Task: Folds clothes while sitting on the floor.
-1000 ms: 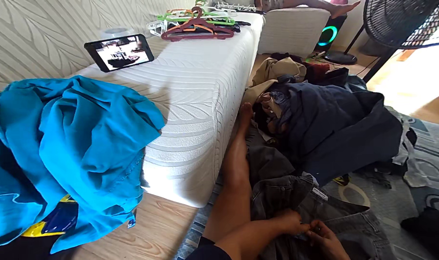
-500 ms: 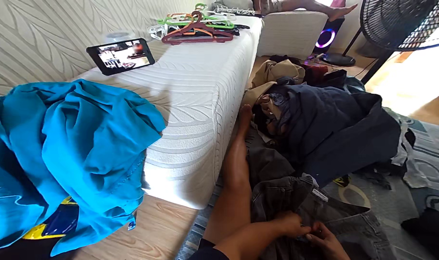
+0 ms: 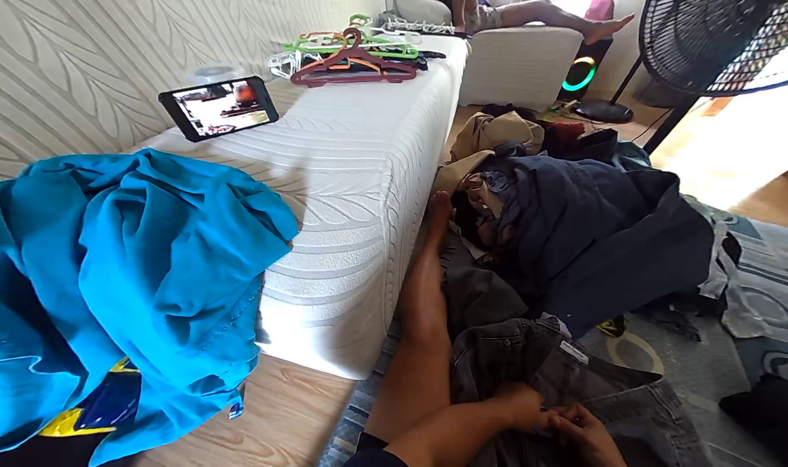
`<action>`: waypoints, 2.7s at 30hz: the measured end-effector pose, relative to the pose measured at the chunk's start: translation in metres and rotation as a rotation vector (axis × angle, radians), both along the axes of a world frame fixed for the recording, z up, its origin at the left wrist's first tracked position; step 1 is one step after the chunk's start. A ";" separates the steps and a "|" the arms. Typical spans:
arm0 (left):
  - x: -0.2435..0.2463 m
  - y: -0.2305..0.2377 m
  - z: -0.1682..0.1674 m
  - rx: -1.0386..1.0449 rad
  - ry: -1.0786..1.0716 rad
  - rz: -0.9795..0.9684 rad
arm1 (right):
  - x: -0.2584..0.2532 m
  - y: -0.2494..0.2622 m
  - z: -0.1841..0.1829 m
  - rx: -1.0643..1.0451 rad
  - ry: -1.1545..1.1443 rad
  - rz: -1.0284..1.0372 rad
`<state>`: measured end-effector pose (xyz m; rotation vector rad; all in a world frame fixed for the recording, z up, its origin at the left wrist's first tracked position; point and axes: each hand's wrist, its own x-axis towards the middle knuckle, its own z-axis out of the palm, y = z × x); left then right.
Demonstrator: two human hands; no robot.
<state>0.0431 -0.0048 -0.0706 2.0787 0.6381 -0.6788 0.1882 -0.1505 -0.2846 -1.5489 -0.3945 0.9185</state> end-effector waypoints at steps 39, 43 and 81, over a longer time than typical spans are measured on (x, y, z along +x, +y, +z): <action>0.047 0.009 -0.185 0.048 -0.249 -0.153 | -0.004 0.000 -0.002 -0.010 -0.023 -0.056; 0.047 0.008 -0.185 0.044 -0.264 -0.151 | -0.004 0.000 -0.003 0.000 -0.015 -0.067; 0.048 0.005 -0.186 0.086 -0.246 -0.166 | -0.010 0.001 0.001 0.004 0.027 -0.107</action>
